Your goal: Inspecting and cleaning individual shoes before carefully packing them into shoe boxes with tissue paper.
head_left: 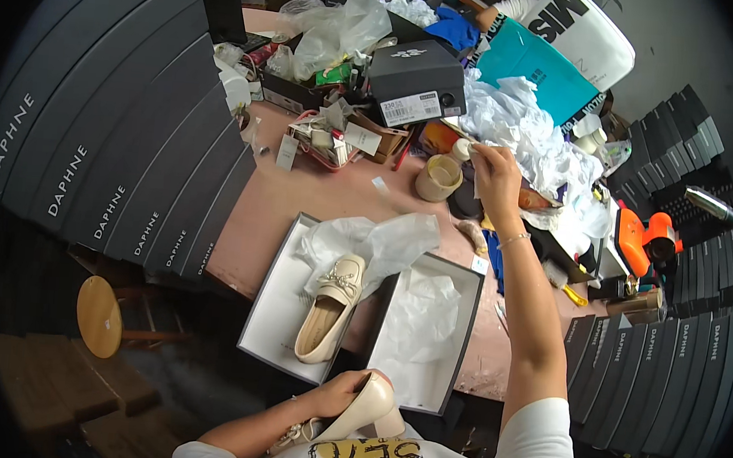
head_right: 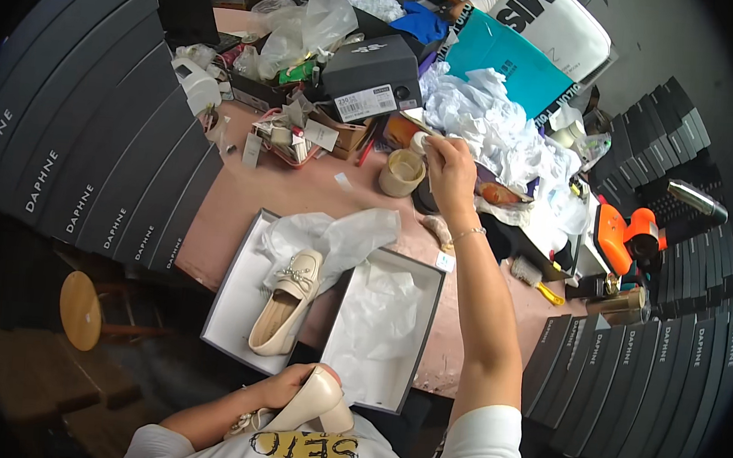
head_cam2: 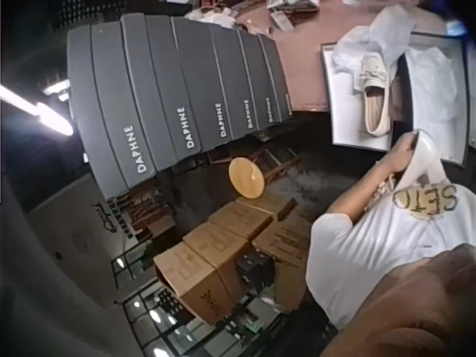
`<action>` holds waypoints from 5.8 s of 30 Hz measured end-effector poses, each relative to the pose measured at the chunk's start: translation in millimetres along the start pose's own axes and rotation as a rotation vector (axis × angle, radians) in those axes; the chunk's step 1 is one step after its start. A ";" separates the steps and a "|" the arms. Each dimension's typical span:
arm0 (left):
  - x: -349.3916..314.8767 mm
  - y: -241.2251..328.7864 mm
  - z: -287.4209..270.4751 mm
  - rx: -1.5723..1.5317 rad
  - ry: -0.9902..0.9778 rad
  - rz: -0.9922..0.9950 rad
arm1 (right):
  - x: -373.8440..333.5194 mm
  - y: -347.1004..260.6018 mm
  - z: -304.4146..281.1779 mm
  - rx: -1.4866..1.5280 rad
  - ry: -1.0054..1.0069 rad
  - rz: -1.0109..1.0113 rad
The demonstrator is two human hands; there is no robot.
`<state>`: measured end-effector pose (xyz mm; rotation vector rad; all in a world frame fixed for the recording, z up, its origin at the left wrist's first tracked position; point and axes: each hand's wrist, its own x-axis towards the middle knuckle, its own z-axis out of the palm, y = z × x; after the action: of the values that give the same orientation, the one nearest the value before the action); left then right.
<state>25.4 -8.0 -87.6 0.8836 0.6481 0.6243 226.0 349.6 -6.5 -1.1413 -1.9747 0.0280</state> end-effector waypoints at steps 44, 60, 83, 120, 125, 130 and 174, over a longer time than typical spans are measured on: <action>-15.5 0.6 15.1 -0.005 0.331 0.144 | -115.4 -90.0 -73.0 0.535 -0.752 0.370; -26.8 -4.9 61.9 0.104 0.410 0.156 | -282.4 -237.7 -139.4 0.326 -0.373 -0.011; -27.5 8.3 60.9 0.154 0.428 0.141 | -276.2 -238.7 -137.1 0.417 -0.440 -0.073; -31.8 12.7 67.4 0.122 0.337 0.142 | -273.1 -188.9 -156.0 0.646 -0.288 0.497; -30.9 10.3 63.2 0.138 0.303 0.113 | -283.7 -232.9 -166.6 0.464 -0.399 -0.083; -32.8 9.2 72.0 0.076 0.354 0.103 | -257.7 -179.0 -131.1 0.069 -0.434 -0.042; -7.6 67.2 40.0 -0.570 0.341 0.055 | -320.0 -201.0 -178.3 0.593 -0.338 0.168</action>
<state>34.8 -0.3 -9.9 0.2634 0.6993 0.9617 279.2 -64.7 -17.3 -0.9358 -1.9476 0.8845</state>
